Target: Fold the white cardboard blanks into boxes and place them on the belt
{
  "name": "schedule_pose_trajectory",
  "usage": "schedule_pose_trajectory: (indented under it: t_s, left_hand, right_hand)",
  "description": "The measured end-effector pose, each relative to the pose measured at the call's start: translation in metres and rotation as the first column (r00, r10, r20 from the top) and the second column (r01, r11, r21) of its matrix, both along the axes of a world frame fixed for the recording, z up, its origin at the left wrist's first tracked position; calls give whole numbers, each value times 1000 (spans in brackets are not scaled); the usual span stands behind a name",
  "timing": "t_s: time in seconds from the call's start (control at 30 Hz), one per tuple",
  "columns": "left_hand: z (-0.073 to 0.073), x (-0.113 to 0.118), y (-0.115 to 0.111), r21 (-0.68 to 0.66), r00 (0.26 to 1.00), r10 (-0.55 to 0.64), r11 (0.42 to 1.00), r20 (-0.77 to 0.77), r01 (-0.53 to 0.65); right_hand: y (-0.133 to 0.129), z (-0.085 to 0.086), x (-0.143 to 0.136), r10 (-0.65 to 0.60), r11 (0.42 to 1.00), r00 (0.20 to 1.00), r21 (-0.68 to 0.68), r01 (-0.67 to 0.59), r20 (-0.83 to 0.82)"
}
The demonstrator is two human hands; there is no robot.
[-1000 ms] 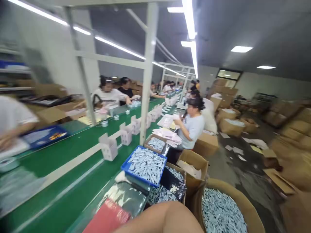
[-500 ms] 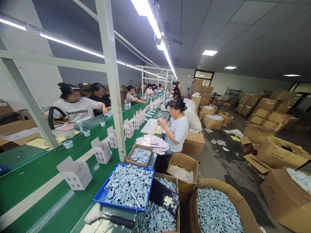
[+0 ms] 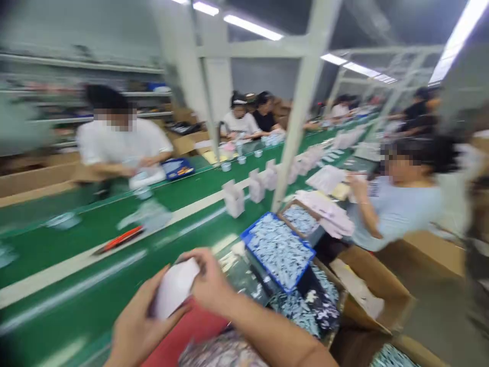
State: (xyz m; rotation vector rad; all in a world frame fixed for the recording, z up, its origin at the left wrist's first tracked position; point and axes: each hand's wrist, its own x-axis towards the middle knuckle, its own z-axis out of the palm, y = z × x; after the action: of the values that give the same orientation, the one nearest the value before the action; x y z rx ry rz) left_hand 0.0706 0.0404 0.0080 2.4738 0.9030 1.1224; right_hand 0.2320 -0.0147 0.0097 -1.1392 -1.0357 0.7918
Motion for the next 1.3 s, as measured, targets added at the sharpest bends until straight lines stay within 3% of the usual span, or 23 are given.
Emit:
schedule_pose_trajectory:
  t_s: [0.03, 0.13, 0.2, 0.3, 0.43, 0.53, 0.67, 0.77, 0.83, 0.87, 1.0, 1.07, 1.17, 1.3]
  left_hand:
    - [0, -6, -5, -35, 999, 10, 999, -33, -12]
    - [-2, -16, -9, -191, 998, 49, 980, -48, -58]
    - [-4, -20, -9, -239, 998, 61, 969, 1, -59]
    - [-8, -27, -10, -184, 992, -16, 982, 129, 40]
    - [-10, -36, -8, -82, 982, -110, 989, 154, 124]
    - [-10, -39, -4, -155, 986, -79, 983, 150, 102]
    - [-3, -41, 1, -260, 946, 17, 963, 324, 71]
    - [12, -37, -1, -316, 878, 49, 941, 476, 119]
    - [22, -30, -5, -438, 803, 98, 873, 588, 215]
    - [28, -25, -7, -522, 753, 157, 807, 640, 275]
    - [44, -8, -17, -759, 596, 471, 435, 650, 485]
    - [48, -2, -23, -780, 574, 539, 319, 616, 538]
    - [48, 4, -31, -765, 549, 553, 303, 627, 568]
    - [40, 8, -33, -792, 593, 534, 309, 603, 527]
  right_hand:
    - [1, 5, 3, 30, 1000, 1000, -2, -30, -4]
    - [11, 9, 9, -50, 998, 994, -24, 53, 101]
    - [15, 10, 7, 15, 1000, 993, -22, -13, 121]
    - [16, 13, -5, 156, 987, 984, 16, -158, 87]
    - [17, 17, -21, 108, 994, 986, -4, -108, 129]
    - [20, 16, -22, 124, 990, 983, -81, -114, 137]
    - [21, 12, -12, 261, 965, 965, -42, -260, 20]
    - [18, 7, -7, 392, 919, 915, -3, -393, 99]
    - [17, 4, -5, 383, 921, 897, -18, -389, 221]
    - [16, 4, -4, 358, 929, 889, -14, -369, 286]
    - [13, 6, 5, 287, 932, 810, 46, -360, 512]
    - [9, 7, 10, 303, 920, 754, 29, -392, 582]
    - [1, 4, 15, 327, 913, 712, -15, -407, 622]
    - [-1, -8, 18, 305, 924, 711, -18, -381, 633]
